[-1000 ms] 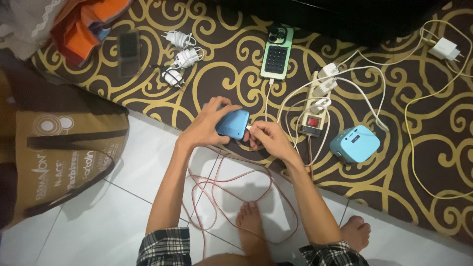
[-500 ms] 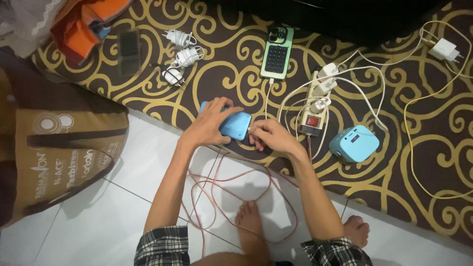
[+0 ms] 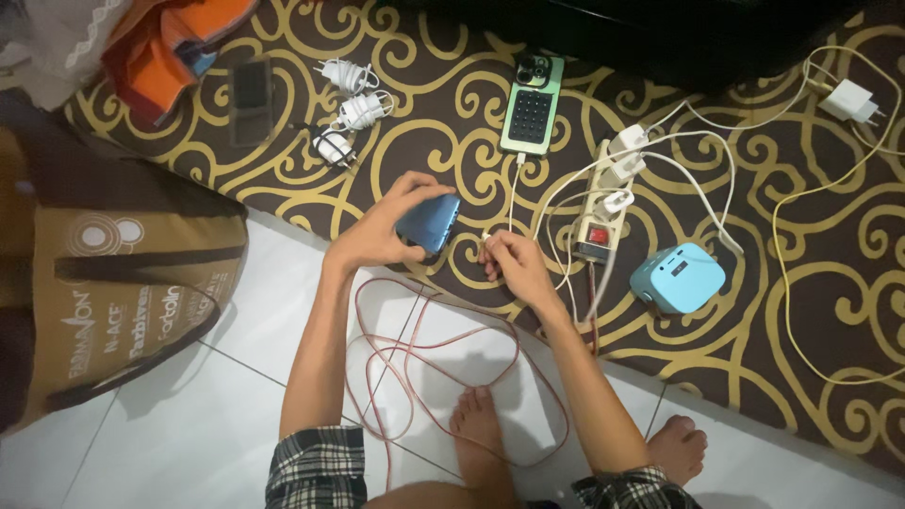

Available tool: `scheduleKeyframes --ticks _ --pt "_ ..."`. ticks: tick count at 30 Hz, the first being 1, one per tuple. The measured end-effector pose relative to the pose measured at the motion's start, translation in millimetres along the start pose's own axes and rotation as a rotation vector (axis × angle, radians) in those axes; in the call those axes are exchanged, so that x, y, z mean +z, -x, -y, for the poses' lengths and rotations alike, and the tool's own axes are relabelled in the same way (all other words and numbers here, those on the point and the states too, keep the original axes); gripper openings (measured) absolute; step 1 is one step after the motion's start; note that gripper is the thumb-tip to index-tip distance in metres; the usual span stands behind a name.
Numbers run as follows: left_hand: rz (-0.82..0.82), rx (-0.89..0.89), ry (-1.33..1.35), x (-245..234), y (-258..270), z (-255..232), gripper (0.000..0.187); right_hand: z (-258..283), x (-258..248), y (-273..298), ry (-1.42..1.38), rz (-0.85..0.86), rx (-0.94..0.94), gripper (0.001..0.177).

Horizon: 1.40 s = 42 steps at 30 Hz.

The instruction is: The person connects multiple charging cables to a power strip and plugs them into various electronic devices on a bed. They handle a laptop, smartphones, and a small blue device, ensuring each is connected to a charger.

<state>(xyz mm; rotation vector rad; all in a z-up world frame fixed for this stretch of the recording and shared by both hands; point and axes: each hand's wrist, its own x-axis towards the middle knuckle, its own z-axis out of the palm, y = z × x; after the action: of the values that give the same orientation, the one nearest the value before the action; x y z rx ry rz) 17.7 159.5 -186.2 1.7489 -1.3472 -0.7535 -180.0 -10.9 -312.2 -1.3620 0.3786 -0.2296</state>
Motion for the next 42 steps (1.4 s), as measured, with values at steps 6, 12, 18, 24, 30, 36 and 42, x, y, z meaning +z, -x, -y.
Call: scheduleKeyframes --ticks 6,12,18,24,30,36,42 --pt "0.023 0.018 0.001 0 -2 2 0.089 2 1 5 -0.005 -0.032 0.004 0.029" --pt "0.035 0.023 0.033 1 -4 4 0.087 1 0 5 -0.037 -0.036 -0.043 0.028" --pt "0.055 0.032 0.077 -4 -5 6 0.087 -7 -1 6 -0.055 -0.05 -0.062 0.028" --pt "0.036 0.053 0.067 -4 -5 2 0.086 3 4 5 0.006 -0.063 -0.062 0.028" --pt "-0.08 -0.083 -0.522 10 -14 13 0.089 59 30 28 0.563 -0.191 -0.427 0.019" --pt "-0.04 -0.156 -0.704 30 -31 33 0.101 136 26 83 1.052 -0.15 -0.331 0.029" --pt "-0.098 0.197 -0.55 64 -59 14 0.074 198 -72 107 0.909 -0.556 -0.056 0.032"
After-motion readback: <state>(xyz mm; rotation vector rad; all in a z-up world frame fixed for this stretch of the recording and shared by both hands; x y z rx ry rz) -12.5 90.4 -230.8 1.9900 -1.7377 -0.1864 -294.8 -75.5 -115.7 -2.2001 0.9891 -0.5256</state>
